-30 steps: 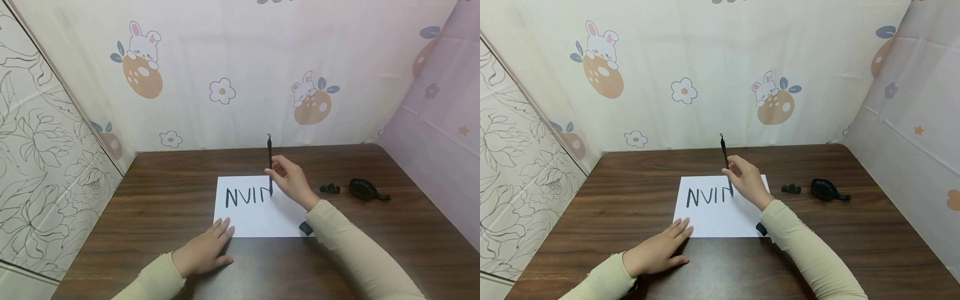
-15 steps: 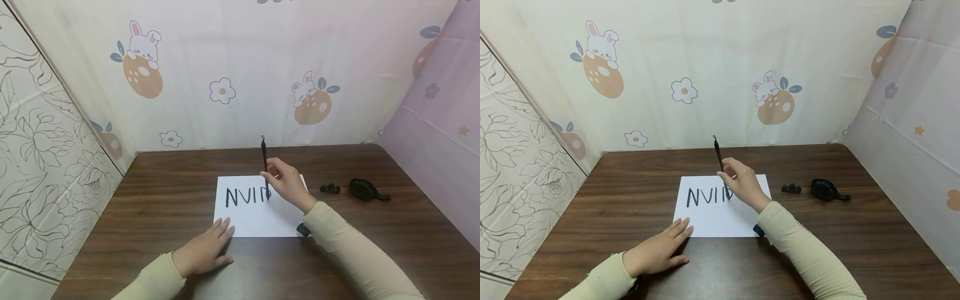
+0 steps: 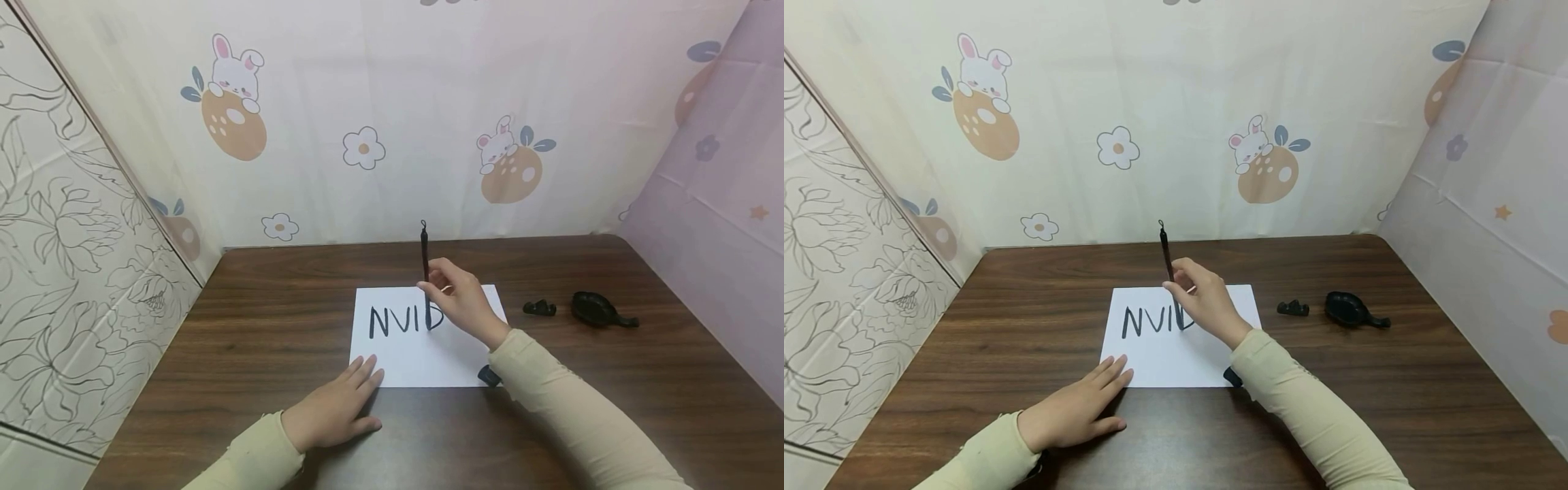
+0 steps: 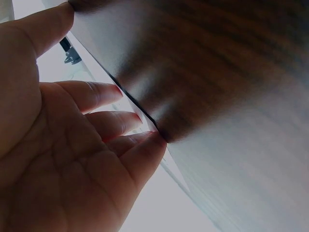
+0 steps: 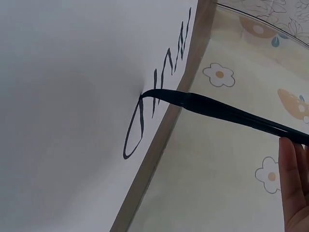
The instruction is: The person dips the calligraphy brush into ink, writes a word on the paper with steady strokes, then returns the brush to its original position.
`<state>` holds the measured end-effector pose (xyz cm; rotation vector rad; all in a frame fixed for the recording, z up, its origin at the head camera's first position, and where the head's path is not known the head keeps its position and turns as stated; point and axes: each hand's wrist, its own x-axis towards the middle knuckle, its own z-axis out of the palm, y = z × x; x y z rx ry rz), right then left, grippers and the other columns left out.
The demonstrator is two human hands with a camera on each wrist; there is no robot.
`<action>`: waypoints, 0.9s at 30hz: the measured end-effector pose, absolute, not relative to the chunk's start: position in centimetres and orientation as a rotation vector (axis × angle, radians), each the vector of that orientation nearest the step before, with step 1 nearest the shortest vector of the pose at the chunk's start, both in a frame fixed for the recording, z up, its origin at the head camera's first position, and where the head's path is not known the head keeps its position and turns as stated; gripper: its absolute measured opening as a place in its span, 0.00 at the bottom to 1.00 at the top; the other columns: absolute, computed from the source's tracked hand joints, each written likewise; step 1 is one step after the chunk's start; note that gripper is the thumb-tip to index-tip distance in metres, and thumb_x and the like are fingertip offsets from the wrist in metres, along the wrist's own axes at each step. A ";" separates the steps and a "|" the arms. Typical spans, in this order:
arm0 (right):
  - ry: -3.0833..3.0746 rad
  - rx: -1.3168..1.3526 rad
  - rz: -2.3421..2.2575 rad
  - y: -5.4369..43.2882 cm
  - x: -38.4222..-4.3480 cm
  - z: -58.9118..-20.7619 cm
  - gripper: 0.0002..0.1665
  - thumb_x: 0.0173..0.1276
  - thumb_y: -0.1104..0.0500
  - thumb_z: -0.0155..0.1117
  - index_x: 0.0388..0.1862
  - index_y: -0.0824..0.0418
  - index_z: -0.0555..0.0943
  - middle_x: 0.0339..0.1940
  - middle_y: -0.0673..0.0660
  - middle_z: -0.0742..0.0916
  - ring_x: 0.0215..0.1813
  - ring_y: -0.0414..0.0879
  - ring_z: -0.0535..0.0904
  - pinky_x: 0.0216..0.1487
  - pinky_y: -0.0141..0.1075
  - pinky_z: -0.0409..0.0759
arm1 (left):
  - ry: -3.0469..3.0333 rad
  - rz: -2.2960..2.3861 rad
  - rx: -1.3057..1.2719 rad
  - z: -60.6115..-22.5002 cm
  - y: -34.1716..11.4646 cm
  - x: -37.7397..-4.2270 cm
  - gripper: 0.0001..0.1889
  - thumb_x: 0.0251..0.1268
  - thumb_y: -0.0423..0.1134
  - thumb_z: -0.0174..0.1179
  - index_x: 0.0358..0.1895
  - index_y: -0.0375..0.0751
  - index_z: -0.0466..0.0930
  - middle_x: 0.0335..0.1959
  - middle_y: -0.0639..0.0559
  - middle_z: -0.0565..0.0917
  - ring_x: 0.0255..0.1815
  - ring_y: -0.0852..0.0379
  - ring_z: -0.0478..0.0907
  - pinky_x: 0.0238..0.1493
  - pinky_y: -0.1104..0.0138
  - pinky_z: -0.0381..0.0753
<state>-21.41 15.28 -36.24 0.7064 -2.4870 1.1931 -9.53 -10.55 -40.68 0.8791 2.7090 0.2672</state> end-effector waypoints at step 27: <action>-2.397 0.472 1.286 20.0 -23.9 -36.1 0.17 0.70 0.57 0.64 0.51 0.63 0.73 0.38 0.60 0.85 0.34 0.52 0.85 0.34 0.26 0.80 | 2.709 0.280 0.892 -40.1 -10.5 -9.4 0.39 0.67 0.57 0.58 0.75 0.39 0.60 0.78 0.39 0.56 0.78 0.39 0.54 0.72 0.49 0.65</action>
